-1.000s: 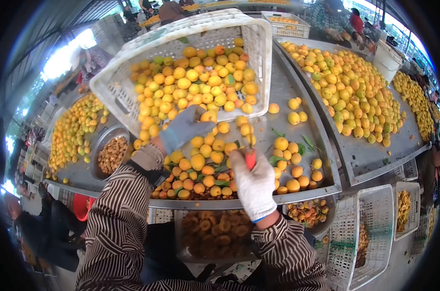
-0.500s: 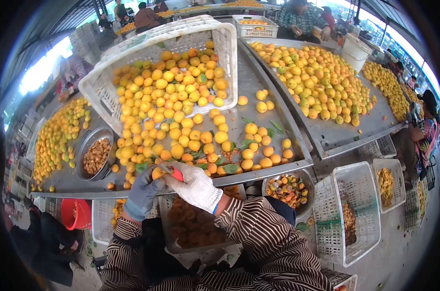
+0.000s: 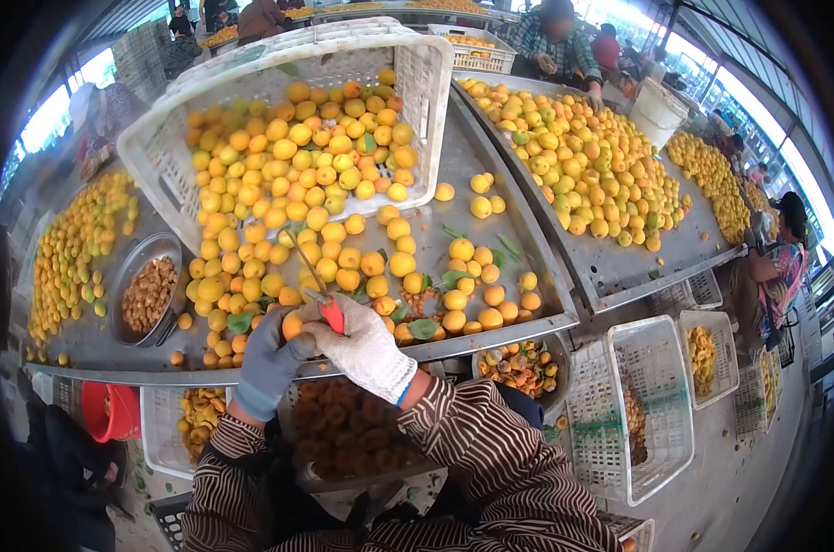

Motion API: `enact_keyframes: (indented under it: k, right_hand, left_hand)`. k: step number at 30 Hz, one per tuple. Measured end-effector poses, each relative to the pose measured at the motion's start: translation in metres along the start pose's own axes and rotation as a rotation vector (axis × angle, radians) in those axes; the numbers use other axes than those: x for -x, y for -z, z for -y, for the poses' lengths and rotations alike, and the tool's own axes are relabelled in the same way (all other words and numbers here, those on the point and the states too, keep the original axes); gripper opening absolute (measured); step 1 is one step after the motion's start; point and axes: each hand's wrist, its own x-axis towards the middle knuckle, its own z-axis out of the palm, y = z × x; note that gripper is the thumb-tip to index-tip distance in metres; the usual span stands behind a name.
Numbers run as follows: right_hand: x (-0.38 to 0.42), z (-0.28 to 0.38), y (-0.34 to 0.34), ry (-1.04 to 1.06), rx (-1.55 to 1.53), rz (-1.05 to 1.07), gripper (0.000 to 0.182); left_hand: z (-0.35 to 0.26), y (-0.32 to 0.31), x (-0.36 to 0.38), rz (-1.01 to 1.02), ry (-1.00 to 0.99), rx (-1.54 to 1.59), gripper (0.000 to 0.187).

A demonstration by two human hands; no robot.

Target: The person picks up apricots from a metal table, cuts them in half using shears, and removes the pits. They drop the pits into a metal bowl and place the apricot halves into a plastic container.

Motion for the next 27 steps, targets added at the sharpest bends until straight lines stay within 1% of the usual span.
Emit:
enact_keyframes:
  k: [2,3,5,6,8,9,11,12,13,14,15,17,18,19,20,21,22,23,24,25,27]
  right_hand:
    - [0.001,-0.002,-0.002,0.095,0.083,-0.014,0.021]
    - [0.000,-0.004,-0.001,0.097,0.086,-0.009,0.021]
    - [-0.001,-0.007,0.000,0.215,0.121,-0.020,0.019]
    - [0.000,-0.004,-0.001,0.225,0.131,-0.015,0.019]
    - [0.004,0.001,-0.002,0.056,0.029,-0.033,0.017]
    - [0.002,0.003,-0.003,0.060,0.034,-0.029,0.017]
    - [0.000,0.004,-0.003,0.021,0.073,-0.133,0.016]
    - [-0.003,-0.001,0.000,0.113,0.152,-0.198,0.016]
    - [-0.006,-0.003,0.003,0.137,0.143,-0.233,0.017]
    - [-0.006,-0.002,0.008,0.067,0.201,-0.234,0.017]
    - [-0.005,-0.002,0.013,-0.005,0.255,-0.223,0.017]
    - [-0.002,-0.005,0.014,0.008,0.333,-0.151,0.017]
    - [-0.001,-0.009,0.012,0.052,0.357,-0.119,0.018]
    - [-0.001,-0.008,0.012,-0.052,0.348,-0.050,0.019]
    - [0.000,-0.010,0.012,0.037,0.439,-0.024,0.020]
    - [0.002,-0.013,0.010,0.126,0.532,-0.007,0.021]
    - [0.004,-0.011,0.005,0.125,0.525,0.004,0.021]
    - [0.007,-0.008,0.001,0.139,0.586,-0.012,0.022]
    - [0.008,-0.006,-0.001,0.154,0.650,-0.031,0.023]
    - [0.007,-0.006,-0.002,0.155,0.649,-0.028,0.023]
    - [0.007,-0.007,-0.003,0.096,0.629,0.007,0.027]
  left_hand:
    - [0.001,0.005,0.001,-0.106,-0.210,-0.520,0.057]
    - [0.000,0.005,0.002,-0.112,-0.213,-0.519,0.057]
    - [-0.001,0.001,0.003,-0.108,-0.110,-0.394,0.057]
    - [0.003,0.002,0.001,-0.113,-0.123,-0.390,0.057]
    - [0.013,0.003,-0.002,-0.013,0.056,0.070,0.055]
    - [0.015,0.004,-0.003,-0.016,0.049,0.072,0.055]
    - [0.013,0.002,-0.003,-0.008,0.153,0.303,0.057]
    - [0.012,0.003,-0.002,-0.018,0.156,0.304,0.057]
    - [0.009,0.004,-0.002,0.009,0.139,0.360,0.053]
    - [0.007,0.006,-0.002,0.029,0.123,0.413,0.050]
    - [0.003,0.007,-0.001,-0.006,0.130,0.406,0.050]
    - [-0.006,0.011,0.000,0.049,0.038,0.240,0.052]
    - [-0.007,0.016,0.000,0.005,0.042,0.216,0.052]
    - [-0.004,0.020,-0.001,0.045,-0.018,0.107,0.054]
    - [0.000,0.023,-0.003,0.097,-0.075,0.002,0.056]
    - [0.001,0.025,-0.003,0.081,-0.070,-0.008,0.056]
    - [0.003,0.026,-0.003,0.106,-0.097,-0.010,0.058]
    - [0.006,0.027,-0.003,0.135,-0.125,-0.009,0.060]
    - [0.009,0.028,-0.004,0.127,-0.202,-0.111,0.060]
    - [0.005,0.027,-0.002,0.125,-0.203,-0.112,0.060]
    - [-0.007,0.022,0.004,0.172,-0.047,0.083,0.059]
